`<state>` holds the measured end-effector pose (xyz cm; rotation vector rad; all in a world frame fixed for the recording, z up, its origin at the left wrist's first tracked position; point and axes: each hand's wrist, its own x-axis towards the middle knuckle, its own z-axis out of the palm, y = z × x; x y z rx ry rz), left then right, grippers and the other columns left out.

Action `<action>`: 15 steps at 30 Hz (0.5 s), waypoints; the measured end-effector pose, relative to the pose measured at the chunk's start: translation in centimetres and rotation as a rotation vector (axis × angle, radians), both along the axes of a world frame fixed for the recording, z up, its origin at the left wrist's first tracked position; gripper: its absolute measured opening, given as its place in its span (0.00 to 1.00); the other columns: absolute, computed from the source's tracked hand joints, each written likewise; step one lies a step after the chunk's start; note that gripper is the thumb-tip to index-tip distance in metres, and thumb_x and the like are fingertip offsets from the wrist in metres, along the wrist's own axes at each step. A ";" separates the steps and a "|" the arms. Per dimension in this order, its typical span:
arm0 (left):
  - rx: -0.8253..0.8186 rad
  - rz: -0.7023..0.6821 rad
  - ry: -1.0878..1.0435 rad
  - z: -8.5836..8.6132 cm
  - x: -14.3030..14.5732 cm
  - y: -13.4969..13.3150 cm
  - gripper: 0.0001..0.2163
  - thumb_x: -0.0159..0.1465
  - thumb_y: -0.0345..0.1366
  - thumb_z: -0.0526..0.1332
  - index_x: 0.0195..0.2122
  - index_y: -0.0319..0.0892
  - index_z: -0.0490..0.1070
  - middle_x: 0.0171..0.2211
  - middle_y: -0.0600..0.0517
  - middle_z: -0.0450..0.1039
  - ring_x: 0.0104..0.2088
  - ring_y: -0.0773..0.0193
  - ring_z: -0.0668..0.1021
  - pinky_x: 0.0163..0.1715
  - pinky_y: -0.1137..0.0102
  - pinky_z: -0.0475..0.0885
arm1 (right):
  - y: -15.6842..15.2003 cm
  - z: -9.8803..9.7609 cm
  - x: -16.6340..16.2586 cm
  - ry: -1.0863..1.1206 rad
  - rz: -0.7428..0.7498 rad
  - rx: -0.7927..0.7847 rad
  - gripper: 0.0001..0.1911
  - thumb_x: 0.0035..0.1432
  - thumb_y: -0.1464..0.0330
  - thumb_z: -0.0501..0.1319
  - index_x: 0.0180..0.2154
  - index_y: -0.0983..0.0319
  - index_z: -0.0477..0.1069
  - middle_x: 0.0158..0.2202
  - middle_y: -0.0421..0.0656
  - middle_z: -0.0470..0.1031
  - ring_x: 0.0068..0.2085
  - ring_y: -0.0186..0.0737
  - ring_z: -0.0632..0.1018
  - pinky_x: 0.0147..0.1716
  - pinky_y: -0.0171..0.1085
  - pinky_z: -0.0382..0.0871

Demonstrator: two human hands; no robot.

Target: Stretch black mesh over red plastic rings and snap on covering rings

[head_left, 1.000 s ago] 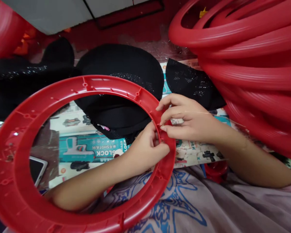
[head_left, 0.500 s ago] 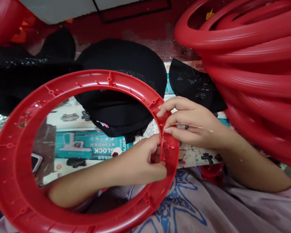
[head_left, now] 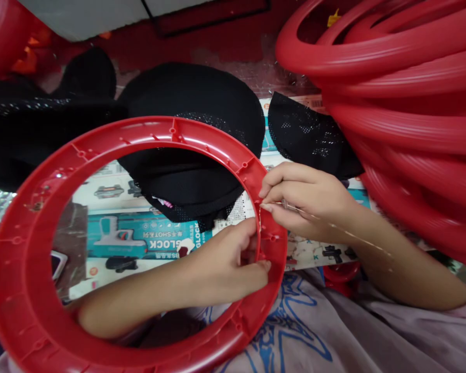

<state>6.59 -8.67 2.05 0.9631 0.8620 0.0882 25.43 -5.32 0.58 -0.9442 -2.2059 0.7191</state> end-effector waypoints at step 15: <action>0.064 0.362 -0.070 -1.5 0.9 0.3 0.17 0.53 0.24 0.59 0.45 0.42 0.64 0.33 0.55 0.73 0.26 0.73 0.73 0.24 0.80 0.67 | -0.1 -0.2 -0.4 -0.024 0.057 -0.017 0.08 0.57 0.75 0.54 0.29 0.63 0.69 0.37 0.43 0.74 0.35 0.34 0.74 0.33 0.33 0.71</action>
